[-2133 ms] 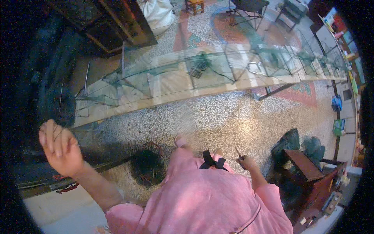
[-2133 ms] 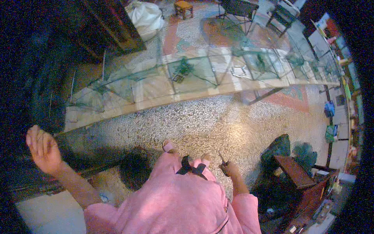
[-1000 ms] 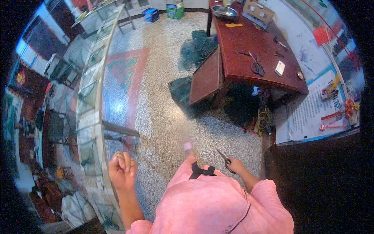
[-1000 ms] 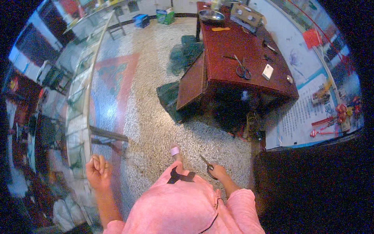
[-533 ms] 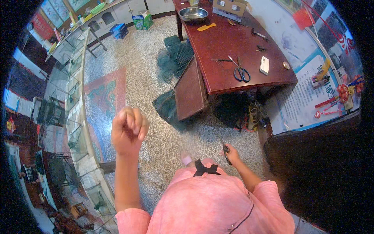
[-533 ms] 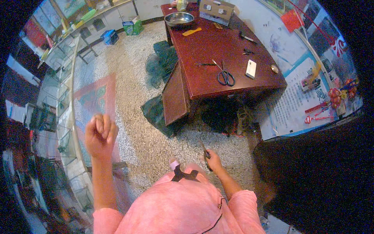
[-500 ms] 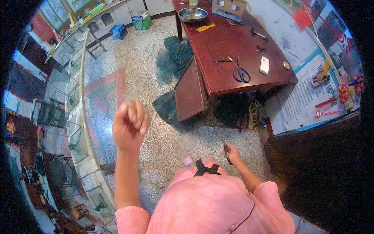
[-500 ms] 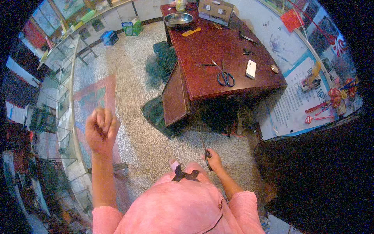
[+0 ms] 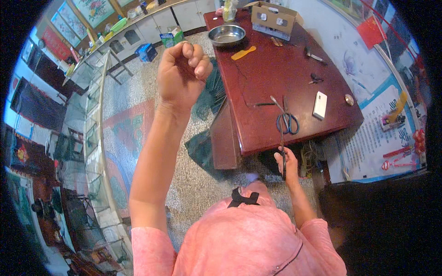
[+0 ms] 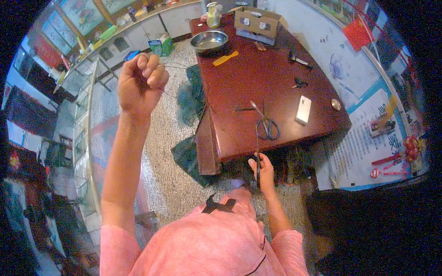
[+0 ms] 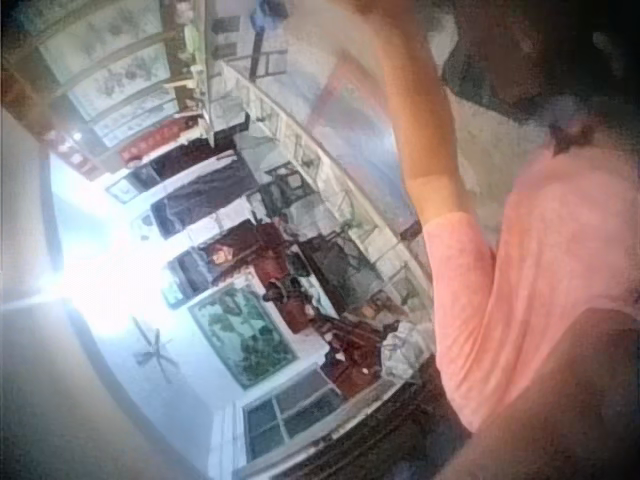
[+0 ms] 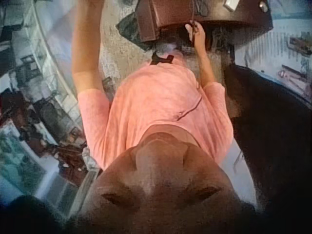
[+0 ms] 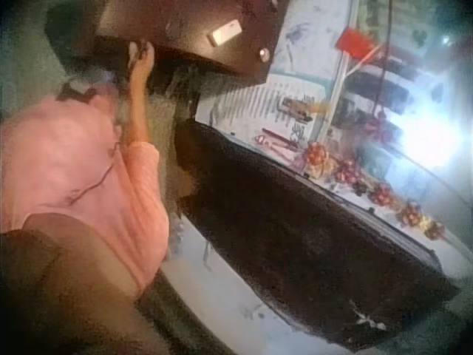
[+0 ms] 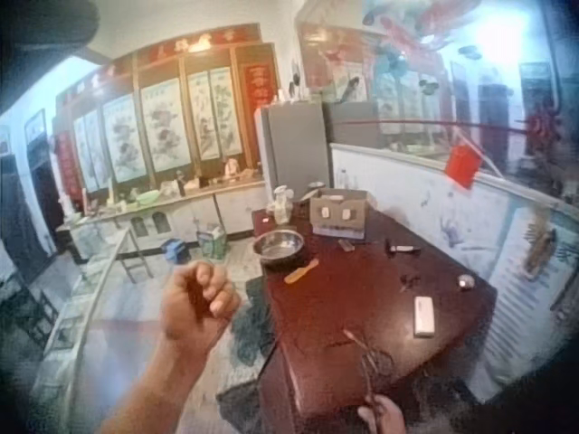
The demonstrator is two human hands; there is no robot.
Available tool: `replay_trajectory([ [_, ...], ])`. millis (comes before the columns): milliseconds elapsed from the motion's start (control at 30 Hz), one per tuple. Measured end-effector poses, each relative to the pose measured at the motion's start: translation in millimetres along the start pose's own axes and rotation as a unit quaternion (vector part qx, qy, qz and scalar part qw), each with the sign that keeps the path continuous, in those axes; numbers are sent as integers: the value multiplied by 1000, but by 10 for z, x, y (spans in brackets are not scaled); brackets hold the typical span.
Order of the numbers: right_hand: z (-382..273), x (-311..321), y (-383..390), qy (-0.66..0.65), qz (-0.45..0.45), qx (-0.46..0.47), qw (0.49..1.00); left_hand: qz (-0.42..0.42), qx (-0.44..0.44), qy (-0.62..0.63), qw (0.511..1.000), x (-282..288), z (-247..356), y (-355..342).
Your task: The person repairs a long green mesh fishing net by hand and with scissors, tying individual segments of the net together with fine string.
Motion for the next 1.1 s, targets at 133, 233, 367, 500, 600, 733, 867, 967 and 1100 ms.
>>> replay_trajectory([
  [133,55,240,-710,13,9,68,998,-26,2,28,999,0,-219,-840],
  [233,-72,390,-984,-60,6,-3,998,-20,18,57,998,153,-524,-1421],
  [367,77,625,-1281,-24,-7,15,1000,129,41,-90,987,989,-1141,-1776],
  [500,159,750,-1569,34,-26,53,998,179,246,-629,716,2360,-2107,-1486],
  [600,-36,808,-1815,85,-33,55,994,149,336,-816,446,2525,-2348,-1167],
  [733,134,818,-2293,207,-47,66,975,214,278,-758,550,2616,-2229,-920],
  [867,85,683,-2738,312,-28,90,946,251,331,-660,626,2501,-2020,-578],
  [967,128,711,-2896,379,-14,129,916,277,295,-648,645,2454,-1961,55],
  [1100,308,749,-3055,517,-25,131,846,325,304,-617,649,2406,-1922,1310],
])
Point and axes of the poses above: each hand's wrist, its own y-axis away from the middle knuckle, its own x-axis out of the back of the hand, z = x × y, the point moved 8 cm from there along -y, towards the middle knuckle, and after that the axes turned 7 degrees about x, right-handed, at the moved point
